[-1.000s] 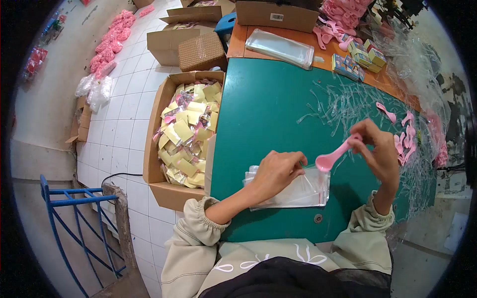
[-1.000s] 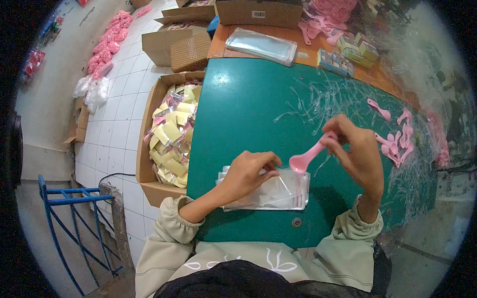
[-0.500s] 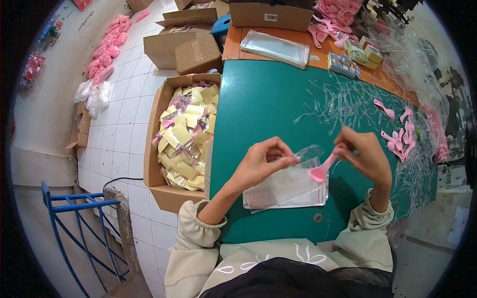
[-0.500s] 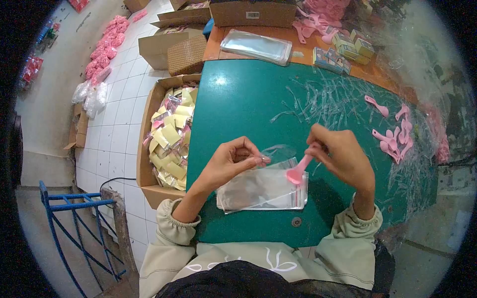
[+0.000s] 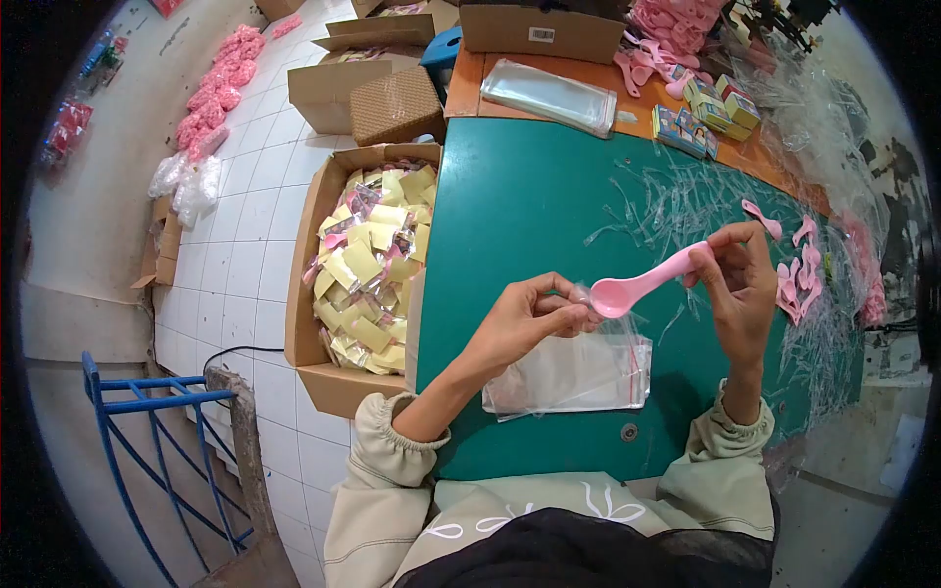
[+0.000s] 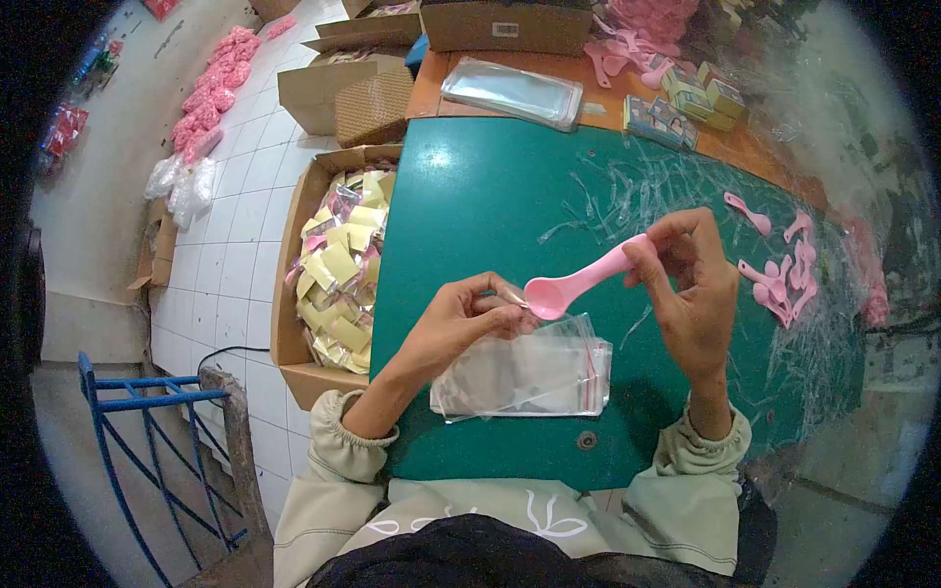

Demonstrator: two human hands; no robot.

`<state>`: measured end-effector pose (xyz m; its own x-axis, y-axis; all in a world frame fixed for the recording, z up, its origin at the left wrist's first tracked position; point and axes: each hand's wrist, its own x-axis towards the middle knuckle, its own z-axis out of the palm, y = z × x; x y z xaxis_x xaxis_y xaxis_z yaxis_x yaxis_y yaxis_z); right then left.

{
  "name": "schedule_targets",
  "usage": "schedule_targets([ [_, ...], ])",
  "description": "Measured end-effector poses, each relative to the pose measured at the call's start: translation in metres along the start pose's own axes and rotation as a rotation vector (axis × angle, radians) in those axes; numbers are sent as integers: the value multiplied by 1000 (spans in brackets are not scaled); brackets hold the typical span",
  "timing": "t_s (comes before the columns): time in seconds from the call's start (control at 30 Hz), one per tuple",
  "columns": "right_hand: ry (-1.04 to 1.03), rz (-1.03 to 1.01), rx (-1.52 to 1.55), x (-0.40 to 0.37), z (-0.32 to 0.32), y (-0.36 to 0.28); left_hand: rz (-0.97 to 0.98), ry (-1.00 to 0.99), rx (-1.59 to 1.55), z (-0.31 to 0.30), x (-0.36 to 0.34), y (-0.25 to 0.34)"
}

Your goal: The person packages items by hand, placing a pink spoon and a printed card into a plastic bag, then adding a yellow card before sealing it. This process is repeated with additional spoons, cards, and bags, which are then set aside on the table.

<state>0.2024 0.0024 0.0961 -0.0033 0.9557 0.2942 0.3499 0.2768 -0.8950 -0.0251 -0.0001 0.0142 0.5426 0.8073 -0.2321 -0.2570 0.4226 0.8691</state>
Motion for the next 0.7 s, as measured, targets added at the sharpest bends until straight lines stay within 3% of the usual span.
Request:
schedule_targets([
  [0.43,-8,-19,-49,-3,2,-5,9,6,45,3,1,-1],
  [0.7,-149,30,-43,-6,11,-9,102,-77,111,8,1,-5],
])
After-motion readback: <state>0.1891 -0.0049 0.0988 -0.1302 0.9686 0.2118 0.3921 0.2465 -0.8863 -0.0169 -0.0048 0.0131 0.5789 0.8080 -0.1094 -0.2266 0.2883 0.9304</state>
